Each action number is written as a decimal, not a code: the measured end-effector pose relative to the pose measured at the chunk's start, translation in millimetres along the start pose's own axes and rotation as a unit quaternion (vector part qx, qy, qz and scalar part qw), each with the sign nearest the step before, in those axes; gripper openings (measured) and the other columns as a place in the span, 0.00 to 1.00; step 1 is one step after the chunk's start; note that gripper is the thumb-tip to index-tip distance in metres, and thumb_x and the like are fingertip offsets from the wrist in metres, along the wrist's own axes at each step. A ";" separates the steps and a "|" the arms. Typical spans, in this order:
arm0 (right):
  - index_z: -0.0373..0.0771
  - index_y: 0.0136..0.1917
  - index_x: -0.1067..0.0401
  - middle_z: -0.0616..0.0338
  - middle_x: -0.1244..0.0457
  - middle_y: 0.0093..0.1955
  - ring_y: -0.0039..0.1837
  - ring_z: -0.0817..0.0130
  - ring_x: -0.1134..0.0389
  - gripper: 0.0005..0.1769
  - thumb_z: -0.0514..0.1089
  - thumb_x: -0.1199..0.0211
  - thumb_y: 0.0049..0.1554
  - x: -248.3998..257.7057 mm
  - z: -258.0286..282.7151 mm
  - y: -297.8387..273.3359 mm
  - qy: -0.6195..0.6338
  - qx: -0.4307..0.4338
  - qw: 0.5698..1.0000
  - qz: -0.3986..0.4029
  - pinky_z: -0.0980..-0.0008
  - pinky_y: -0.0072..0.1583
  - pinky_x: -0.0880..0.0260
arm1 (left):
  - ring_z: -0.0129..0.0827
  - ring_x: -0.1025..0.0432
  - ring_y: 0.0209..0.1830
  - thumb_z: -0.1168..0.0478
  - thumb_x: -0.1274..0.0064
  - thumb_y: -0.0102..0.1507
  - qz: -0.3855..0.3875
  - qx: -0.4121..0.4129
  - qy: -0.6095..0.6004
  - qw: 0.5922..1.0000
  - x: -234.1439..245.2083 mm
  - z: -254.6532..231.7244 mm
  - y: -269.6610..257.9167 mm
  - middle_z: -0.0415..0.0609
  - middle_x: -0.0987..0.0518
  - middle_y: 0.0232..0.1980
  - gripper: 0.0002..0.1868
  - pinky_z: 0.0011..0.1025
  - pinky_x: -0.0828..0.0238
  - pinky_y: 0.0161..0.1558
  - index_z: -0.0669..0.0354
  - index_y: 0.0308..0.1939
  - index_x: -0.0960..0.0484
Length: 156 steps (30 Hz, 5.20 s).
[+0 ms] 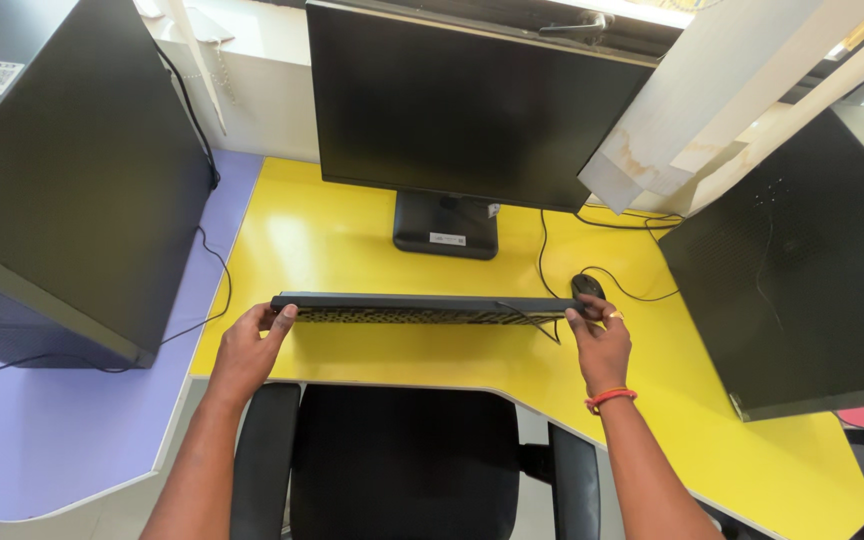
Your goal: The person moves an office chair to position it in front of a computer desk. They then pick up a keyboard, flip it over to inspect the underside, and place it back on the desk. The person repeats this process at a second desk, also adjusting the mouse and monitor cables.
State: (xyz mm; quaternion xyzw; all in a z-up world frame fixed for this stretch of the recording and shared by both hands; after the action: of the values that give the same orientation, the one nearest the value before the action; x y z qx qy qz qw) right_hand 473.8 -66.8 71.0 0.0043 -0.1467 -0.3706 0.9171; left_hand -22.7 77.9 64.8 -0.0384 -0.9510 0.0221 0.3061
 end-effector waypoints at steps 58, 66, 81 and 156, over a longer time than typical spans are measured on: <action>0.30 0.67 0.36 0.50 0.40 0.68 0.57 0.65 0.29 0.27 0.39 0.38 0.55 -24.6 -71.0 11.8 0.118 -0.105 0.984 0.083 0.66 0.57 0.26 | 0.45 0.28 0.64 0.65 0.28 0.51 0.235 0.173 -0.003 0.956 4.7 8.5 12.8 0.45 0.35 0.73 0.62 0.49 0.34 0.69 0.28 0.81 0.50; 0.30 0.73 0.39 0.49 0.37 0.71 0.60 0.64 0.31 0.31 0.40 0.43 0.57 -47.6 -67.1 -11.8 0.105 -0.109 0.979 0.135 0.67 0.62 0.31 | 0.45 0.25 0.62 0.55 0.27 0.49 0.217 0.205 0.044 0.953 32.4 35.6 -6.1 0.49 0.31 0.71 0.64 0.51 0.32 0.67 0.25 0.82 0.52; 0.29 0.70 0.31 0.48 0.32 0.60 0.57 0.63 0.29 0.29 0.46 0.43 0.59 -9.5 -79.6 -55.0 0.061 -0.241 0.954 0.168 0.64 0.57 0.28 | 0.45 0.23 0.57 0.40 0.32 0.51 0.215 0.178 0.082 0.957 27.6 38.9 -14.6 0.53 0.32 0.69 0.53 0.46 0.28 0.63 0.39 0.78 0.38; 0.35 0.79 0.42 0.45 0.38 0.68 0.75 0.54 0.44 0.40 0.53 0.39 0.59 -20.2 -94.5 -13.0 -0.415 0.199 0.885 0.076 0.53 0.72 0.47 | 0.43 0.46 0.76 0.19 0.54 0.54 -0.121 -0.106 0.348 0.924 -89.0 16.5 3.2 0.53 0.37 0.70 0.56 0.47 0.61 0.79 0.63 0.67 0.31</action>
State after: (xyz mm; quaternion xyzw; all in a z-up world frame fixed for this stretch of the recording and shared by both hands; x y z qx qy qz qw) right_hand 476.9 -72.0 -26.3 0.0211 -0.5844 -0.2311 0.7776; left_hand 39.9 73.1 -0.5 0.0395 -0.7790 -0.1312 0.6118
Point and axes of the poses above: each hand's wrist, its own y-axis towards the middle knuckle, its own x-axis out of the back of the hand, z = x × y, the point moved 4 cm from there along y, towards the middle knuckle
